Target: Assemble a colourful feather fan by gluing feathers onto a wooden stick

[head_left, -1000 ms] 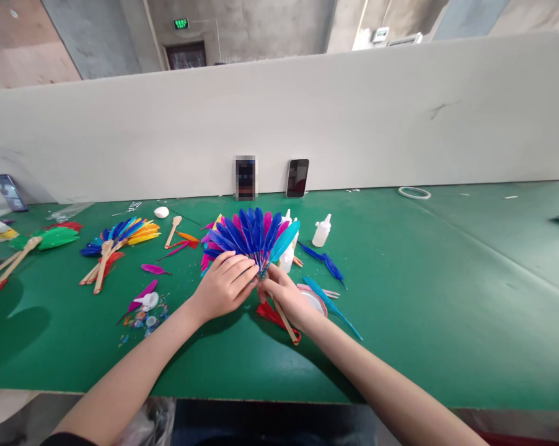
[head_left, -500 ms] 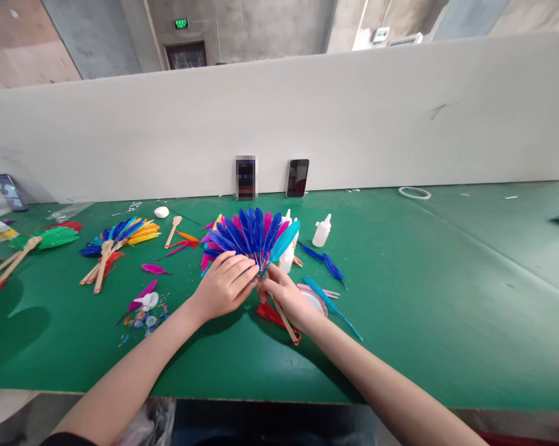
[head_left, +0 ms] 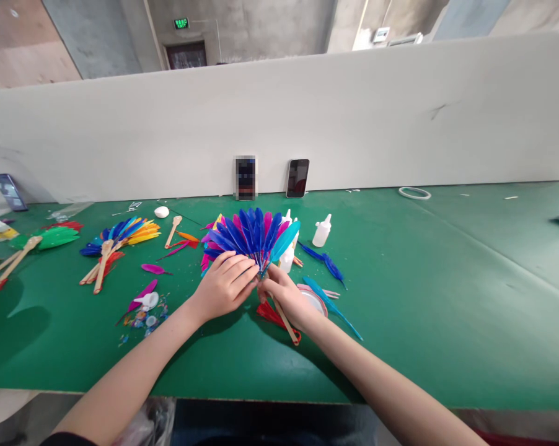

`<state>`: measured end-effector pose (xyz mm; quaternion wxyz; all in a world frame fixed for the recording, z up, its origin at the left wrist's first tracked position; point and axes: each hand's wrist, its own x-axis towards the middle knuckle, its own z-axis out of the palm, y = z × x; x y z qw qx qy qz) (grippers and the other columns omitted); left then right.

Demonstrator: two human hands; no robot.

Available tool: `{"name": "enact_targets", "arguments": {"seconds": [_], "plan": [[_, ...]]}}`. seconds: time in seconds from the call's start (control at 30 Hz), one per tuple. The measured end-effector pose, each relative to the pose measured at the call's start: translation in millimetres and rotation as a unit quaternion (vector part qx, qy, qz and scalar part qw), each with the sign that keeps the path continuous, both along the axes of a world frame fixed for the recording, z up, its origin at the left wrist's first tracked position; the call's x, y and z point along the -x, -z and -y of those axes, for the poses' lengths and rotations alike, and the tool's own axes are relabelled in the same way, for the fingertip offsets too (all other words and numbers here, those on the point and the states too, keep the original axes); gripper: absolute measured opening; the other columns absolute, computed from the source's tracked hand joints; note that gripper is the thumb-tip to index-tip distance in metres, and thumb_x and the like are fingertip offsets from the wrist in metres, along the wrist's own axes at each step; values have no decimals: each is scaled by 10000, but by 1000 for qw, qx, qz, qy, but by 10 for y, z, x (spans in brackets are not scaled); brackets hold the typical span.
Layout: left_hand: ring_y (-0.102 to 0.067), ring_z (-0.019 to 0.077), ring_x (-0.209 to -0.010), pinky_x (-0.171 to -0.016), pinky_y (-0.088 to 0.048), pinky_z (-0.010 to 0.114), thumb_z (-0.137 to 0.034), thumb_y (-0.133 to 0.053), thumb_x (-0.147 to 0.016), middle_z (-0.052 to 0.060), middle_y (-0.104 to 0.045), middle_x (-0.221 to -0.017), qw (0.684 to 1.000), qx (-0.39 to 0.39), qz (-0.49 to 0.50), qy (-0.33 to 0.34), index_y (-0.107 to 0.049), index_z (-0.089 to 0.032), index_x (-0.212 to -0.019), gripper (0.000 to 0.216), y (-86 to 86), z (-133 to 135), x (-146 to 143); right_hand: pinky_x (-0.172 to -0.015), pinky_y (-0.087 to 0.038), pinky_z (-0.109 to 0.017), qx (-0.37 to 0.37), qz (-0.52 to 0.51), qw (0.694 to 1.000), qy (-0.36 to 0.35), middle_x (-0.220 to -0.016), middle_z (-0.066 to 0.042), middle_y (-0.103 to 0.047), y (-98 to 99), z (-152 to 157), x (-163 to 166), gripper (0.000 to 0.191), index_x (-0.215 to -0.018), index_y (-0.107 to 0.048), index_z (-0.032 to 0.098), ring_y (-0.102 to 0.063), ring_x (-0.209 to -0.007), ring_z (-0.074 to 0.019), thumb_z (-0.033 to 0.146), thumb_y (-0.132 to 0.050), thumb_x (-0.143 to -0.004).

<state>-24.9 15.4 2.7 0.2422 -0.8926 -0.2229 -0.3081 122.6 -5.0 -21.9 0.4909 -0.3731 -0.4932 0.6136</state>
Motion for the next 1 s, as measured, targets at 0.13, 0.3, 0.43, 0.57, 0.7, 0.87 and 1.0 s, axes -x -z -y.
{"name": "enact_targets", "arguments": {"seconds": [0.13, 0.3, 0.43, 0.57, 0.7, 0.87, 1.0], "plan": [[-585, 178, -874, -851, -427, 350, -196, -495, -781, 68, -668, -905, 1000, -3, -2, -2, -590, -128, -946, 202, 2, -1, 0, -522, -316, -253, 1, -4, 1000, 1, -525, 75, -456, 2, -3, 1, 141, -754, -460, 197, -411, -488, -94, 214, -472, -614], [-587, 176, -872, -849, -430, 350, -198, -491, -784, 65, -670, -904, 1000, -3, -4, -2, -590, -129, -942, 199, -4, 1, 1, -528, -320, -255, 0, -3, 1000, -1, -524, 77, -449, -16, 2, 6, 149, -759, -456, 197, -415, -488, -96, 221, -467, -613], [-588, 174, -876, -851, -428, 351, -199, -481, -789, 63, -669, -905, 1000, -2, -2, -4, -589, -144, -949, 201, 1, 0, 5, -525, -321, -255, 4, -2, 1000, 2, -535, 77, -451, -26, 5, 8, 152, -757, -453, 204, -411, -491, -96, 221, -465, -607], [-588, 172, -884, -855, -425, 353, -204, -464, -797, 58, -668, -911, 1000, 6, -1, -6, -590, -164, -957, 208, 12, -5, 6, -527, -325, -256, 4, 2, 1000, 2, -532, 76, -451, -17, 1, 8, 148, -750, -457, 203, -414, -490, -97, 219, -463, -603], [-588, 172, -881, -852, -428, 352, -207, -470, -794, 59, -669, -910, 1000, 4, -3, -8, -590, -157, -953, 205, 13, -6, 4, -525, -323, -254, 4, -2, 1000, 0, -545, 72, -449, -20, 4, 9, 153, -759, -457, 201, -414, -495, -96, 217, -461, -606], [-588, 174, -876, -851, -432, 349, -203, -485, -787, 64, -670, -903, 1000, -2, -5, -5, -590, -138, -942, 199, 7, -2, 6, -520, -317, -250, 13, -5, 1000, 0, -563, 72, -447, -41, 13, 10, 187, -785, -460, 205, -402, -496, -92, 219, -460, -599], [-589, 170, -878, -854, -430, 348, -206, -470, -794, 58, -670, -907, 1000, -1, -5, -10, -591, -155, -948, 202, 6, 0, 7, -524, -316, -250, 7, -3, 1000, 0, -559, 74, -447, -30, 6, 9, 184, -786, -461, 201, -403, -493, -91, 223, -460, -604]]}}
